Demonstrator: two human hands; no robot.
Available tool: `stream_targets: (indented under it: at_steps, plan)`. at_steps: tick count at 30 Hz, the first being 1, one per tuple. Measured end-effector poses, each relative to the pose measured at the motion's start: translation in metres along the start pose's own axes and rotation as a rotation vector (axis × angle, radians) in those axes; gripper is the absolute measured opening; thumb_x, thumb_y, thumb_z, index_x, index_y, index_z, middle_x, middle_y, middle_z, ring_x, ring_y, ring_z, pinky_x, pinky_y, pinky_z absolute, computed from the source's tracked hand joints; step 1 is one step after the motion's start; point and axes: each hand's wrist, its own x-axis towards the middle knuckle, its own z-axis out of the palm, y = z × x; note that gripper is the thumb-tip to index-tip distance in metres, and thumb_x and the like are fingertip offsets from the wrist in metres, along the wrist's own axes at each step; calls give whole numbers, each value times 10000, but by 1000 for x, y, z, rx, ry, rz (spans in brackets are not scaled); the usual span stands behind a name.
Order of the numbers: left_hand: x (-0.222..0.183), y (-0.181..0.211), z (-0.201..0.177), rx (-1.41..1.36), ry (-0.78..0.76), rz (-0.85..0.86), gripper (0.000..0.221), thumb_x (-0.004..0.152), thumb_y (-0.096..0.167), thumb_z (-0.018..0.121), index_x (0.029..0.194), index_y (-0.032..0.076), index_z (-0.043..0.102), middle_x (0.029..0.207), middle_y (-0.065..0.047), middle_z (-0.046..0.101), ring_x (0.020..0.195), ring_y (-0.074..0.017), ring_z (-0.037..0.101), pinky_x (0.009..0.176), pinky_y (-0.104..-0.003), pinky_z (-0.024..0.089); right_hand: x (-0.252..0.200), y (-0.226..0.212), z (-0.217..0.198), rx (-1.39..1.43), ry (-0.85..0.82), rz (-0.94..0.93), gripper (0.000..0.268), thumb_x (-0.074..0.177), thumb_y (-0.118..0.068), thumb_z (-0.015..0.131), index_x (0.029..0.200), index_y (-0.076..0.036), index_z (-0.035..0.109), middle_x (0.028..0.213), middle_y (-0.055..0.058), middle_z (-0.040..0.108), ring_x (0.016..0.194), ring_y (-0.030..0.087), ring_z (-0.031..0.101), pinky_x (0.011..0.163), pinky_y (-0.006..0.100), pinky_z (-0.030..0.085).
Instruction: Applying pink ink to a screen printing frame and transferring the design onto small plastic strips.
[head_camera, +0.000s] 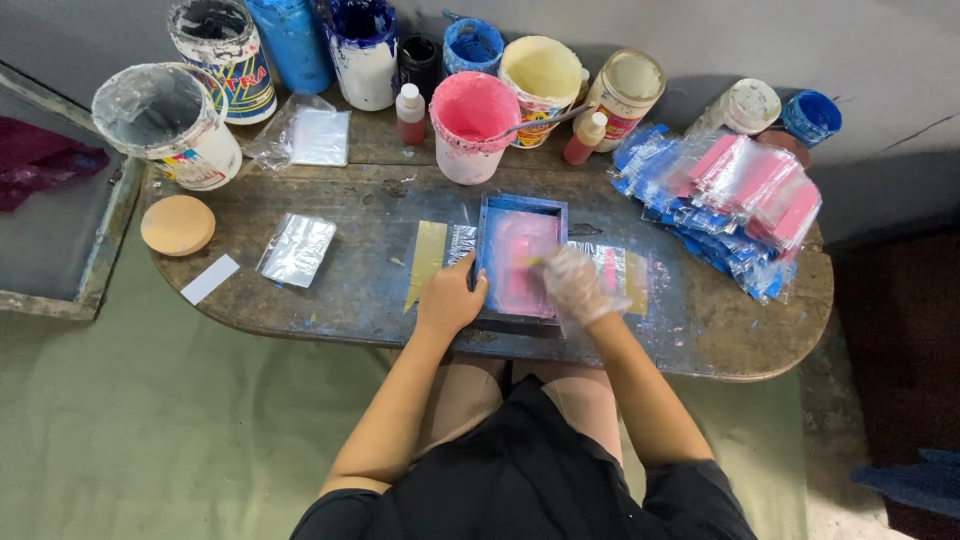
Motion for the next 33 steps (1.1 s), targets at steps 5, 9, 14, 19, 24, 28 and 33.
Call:
stream_targets:
  at_steps: [5,9,14,19,24,28,33]
  plan:
    - [-1,2,-2,-1,-1,8,491,952,373,544,1325,87,685,951,-198,759,929,-352,748,810,-461,593,53,22,-3,-12,77,-22,270,982,-358,581,841,-199,746,758,60,671,755,244,602,698,412,457]
    - [-1,3,-4,-1,3,-6,477,955,369,545,1316,96,694,946,-184,763,916,-331,752,796,-435,598,41,30,28,-47,83,-212,167,909,-184,596,783,-159,703,688,71,621,663,272,581,611,445,430]
    - [-1,7,-7,-3,6,-5,457,957,337,553,1302,77,702,954,-198,763,908,-337,754,775,-430,602,3,-22,-50,-54,81,-184,200,952,-135,583,772,-105,665,710,125,593,673,300,561,605,444,405]
    - [0,7,-5,8,17,-3,452,948,337,570,1291,75,703,947,-194,764,907,-350,753,772,-444,598,-22,-54,-98,71,82,-245,165,921,-83,522,868,-65,677,751,140,599,717,307,569,653,435,429]
    - [-1,4,-2,25,15,-10,460,943,361,570,1294,95,702,956,-186,764,922,-348,751,784,-453,596,-15,-59,-87,89,83,-101,136,926,-173,542,827,-135,627,730,33,534,676,217,533,633,375,424]
    - [-1,0,1,1,13,-20,460,948,364,560,1294,100,708,961,-174,770,924,-333,755,784,-431,600,26,-38,-69,1,131,149,186,948,-243,555,783,-158,574,741,-21,455,631,189,475,557,385,382]
    - [-1,-1,2,17,19,-19,489,946,404,549,1315,121,700,970,-166,771,942,-323,753,813,-436,595,86,-12,-63,64,206,22,141,718,-294,709,845,-233,716,780,47,644,754,266,631,575,403,490]
